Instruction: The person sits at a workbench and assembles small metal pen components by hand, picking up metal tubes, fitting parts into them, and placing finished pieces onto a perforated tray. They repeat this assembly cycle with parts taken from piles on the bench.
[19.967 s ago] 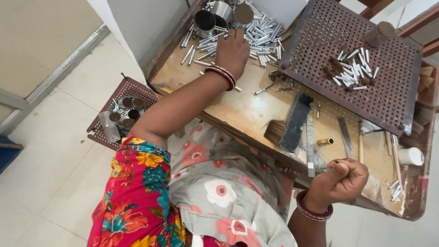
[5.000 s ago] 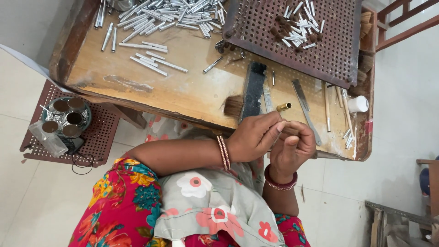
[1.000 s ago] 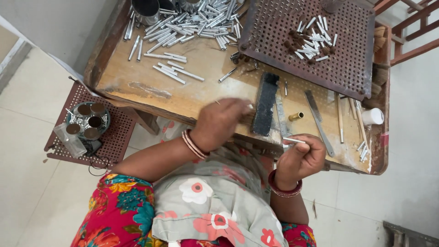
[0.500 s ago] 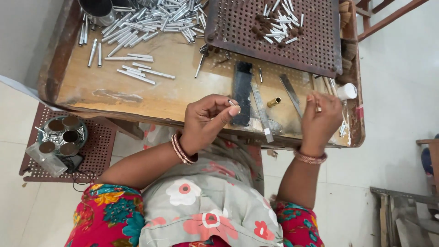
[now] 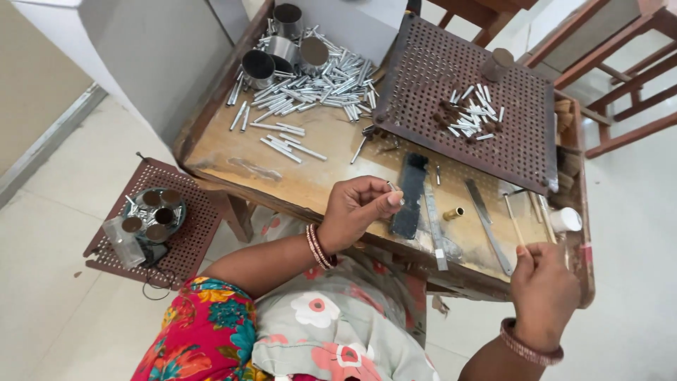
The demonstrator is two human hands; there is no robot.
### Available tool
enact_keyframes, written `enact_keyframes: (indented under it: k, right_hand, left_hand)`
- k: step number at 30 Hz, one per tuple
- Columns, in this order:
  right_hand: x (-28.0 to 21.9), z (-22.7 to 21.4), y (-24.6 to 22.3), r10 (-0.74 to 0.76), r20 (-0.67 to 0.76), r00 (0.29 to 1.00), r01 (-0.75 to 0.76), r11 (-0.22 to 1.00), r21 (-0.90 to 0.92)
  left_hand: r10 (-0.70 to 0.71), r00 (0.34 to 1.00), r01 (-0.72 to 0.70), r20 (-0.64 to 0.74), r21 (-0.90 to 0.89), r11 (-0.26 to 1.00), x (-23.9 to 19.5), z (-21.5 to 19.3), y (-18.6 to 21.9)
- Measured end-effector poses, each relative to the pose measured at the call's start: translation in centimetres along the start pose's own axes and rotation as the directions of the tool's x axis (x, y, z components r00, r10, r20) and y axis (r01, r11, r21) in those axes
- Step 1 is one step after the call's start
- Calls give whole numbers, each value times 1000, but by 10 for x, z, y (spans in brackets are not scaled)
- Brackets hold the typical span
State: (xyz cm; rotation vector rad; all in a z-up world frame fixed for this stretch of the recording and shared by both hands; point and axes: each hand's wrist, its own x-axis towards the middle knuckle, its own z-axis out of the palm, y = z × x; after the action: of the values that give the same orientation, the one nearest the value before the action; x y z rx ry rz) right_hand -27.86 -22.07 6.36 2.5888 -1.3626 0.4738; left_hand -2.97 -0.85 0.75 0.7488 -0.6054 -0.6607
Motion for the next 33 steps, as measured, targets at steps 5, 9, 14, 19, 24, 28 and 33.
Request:
enact_keyframes:
  k: [5, 9, 14, 19, 24, 28, 33]
  right_hand:
    - [-67, 3, -51, -73, -210, 975, 207, 640, 740]
    - [-86, -7, -87, -189, -435, 880, 449, 627, 636]
    - [-80, -1, -97, -231, -445, 865, 475, 661, 581]
    - [-69, 3, -105, -236, -439, 867, 471, 678, 565]
    - [-61, 13, -103, -253, -449, 857, 497, 635, 592]
    - [-41, 34, -68, -245, -405, 881, 468, 579, 668]
    - [-26, 37, -58, -208, -386, 899, 380, 808, 451]
  left_hand:
    - [-46, 999, 47, -23, 15, 999, -4, 5, 3]
    - [-35, 999, 36, -29, 17, 999, -8, 4, -7]
    - [-41, 999, 41, -25, 14, 999, -6, 4, -7]
    - [-54, 998, 54, -16, -18, 998, 0, -1, -15]
    - [-53, 999, 53, 7, -5, 999, 2, -2, -23]
    - [18, 1000, -17, -14, 54, 998, -1, 1, -17]
    - [79, 995, -86, 62, 117, 989, -17, 11, -27]
